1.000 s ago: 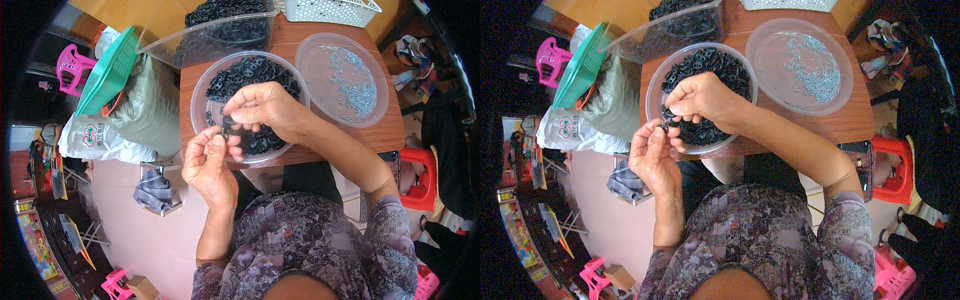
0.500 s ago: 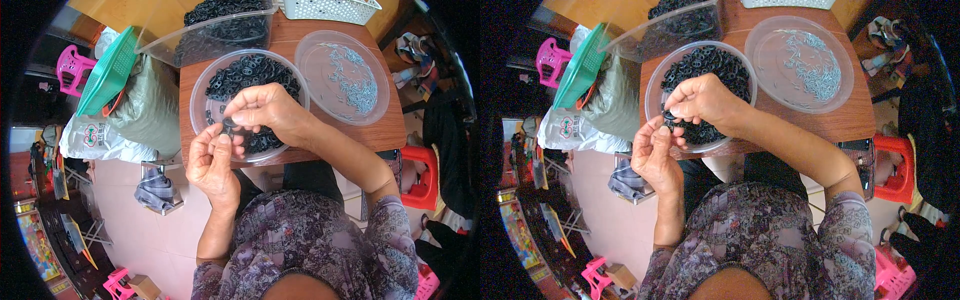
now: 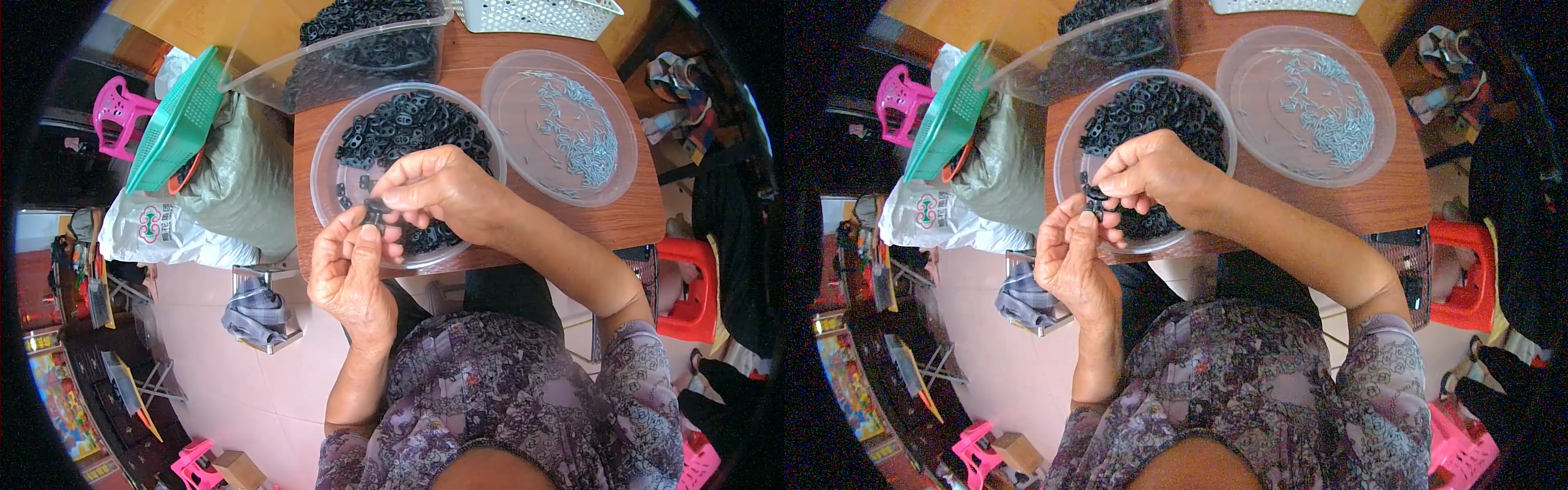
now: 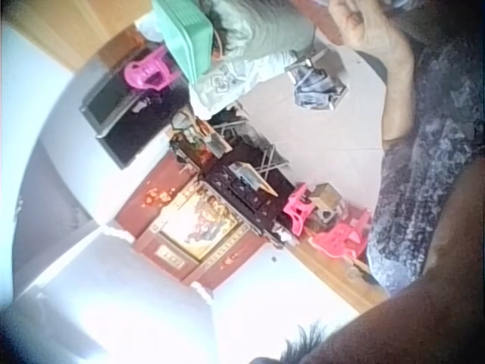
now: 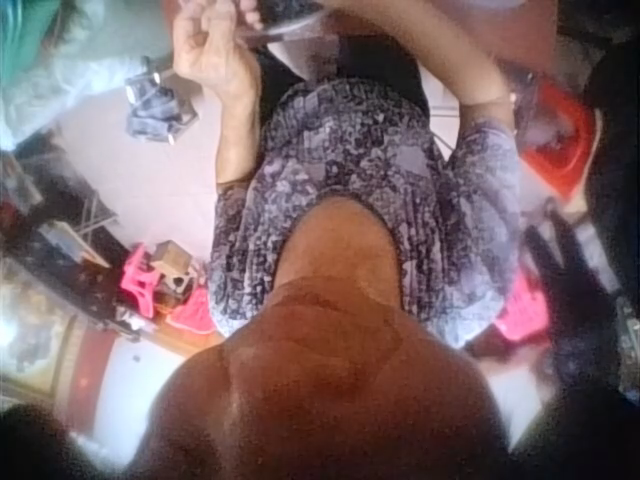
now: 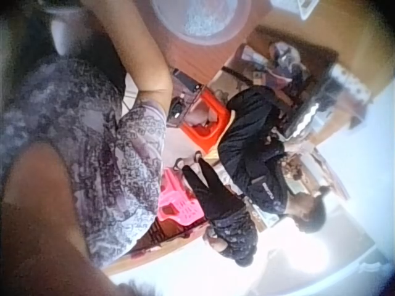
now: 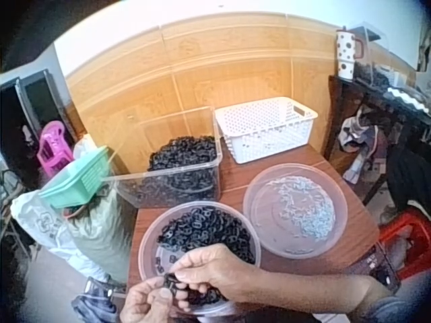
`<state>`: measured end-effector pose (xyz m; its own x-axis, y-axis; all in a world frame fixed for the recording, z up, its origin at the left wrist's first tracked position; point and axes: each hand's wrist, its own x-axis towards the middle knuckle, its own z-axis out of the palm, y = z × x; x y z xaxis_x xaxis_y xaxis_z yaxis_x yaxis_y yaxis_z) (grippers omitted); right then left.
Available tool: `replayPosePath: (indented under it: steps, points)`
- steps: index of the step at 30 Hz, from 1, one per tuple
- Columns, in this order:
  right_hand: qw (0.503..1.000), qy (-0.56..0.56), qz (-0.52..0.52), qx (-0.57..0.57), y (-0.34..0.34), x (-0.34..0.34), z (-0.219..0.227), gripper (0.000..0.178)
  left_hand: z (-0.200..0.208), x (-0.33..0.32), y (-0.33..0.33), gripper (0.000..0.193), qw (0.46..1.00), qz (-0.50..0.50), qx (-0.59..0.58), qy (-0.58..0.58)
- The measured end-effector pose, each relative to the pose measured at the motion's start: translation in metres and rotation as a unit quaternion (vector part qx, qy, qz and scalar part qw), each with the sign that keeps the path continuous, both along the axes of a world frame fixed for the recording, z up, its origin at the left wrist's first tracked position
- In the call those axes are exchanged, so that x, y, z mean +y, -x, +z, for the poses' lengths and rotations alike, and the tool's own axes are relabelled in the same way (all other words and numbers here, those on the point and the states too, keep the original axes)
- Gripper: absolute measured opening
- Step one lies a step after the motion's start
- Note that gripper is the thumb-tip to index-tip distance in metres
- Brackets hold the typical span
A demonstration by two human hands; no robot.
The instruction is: The person assembles plastic cord locks by inserting small metal components into the plastic stoppers by hand and placing the assembled pieces into a basket.
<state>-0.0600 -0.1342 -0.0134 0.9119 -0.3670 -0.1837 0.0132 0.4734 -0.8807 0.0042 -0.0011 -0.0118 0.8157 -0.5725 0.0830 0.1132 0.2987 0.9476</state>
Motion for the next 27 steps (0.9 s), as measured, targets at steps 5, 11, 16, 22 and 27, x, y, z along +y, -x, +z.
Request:
replayPosePath:
  steps: [5,11,16,22,27]
  points:
    - [1.000,-0.018,0.013,0.005,0.000,0.000,-0.002,0.017,0.000,-0.003,0.001,0.019,1.000,0.028,-0.004,-0.006]
    - [0.999,0.041,0.008,-0.006,-0.001,0.003,0.002,0.018,0.000,-0.002,0.001,0.019,0.999,0.033,-0.028,-0.023]
    - [0.993,0.110,-0.023,-0.028,-0.001,0.007,0.003,0.015,-0.001,-0.002,0.003,0.020,0.997,0.047,-0.054,-0.034]
    - [0.991,0.117,-0.034,-0.060,-0.001,0.009,0.000,0.011,-0.002,-0.002,0.004,0.020,0.997,0.056,-0.044,-0.038]
    - [0.986,0.145,-0.052,-0.067,-0.002,0.014,-0.004,0.010,-0.004,-0.003,0.003,0.022,0.998,0.044,-0.025,-0.032]
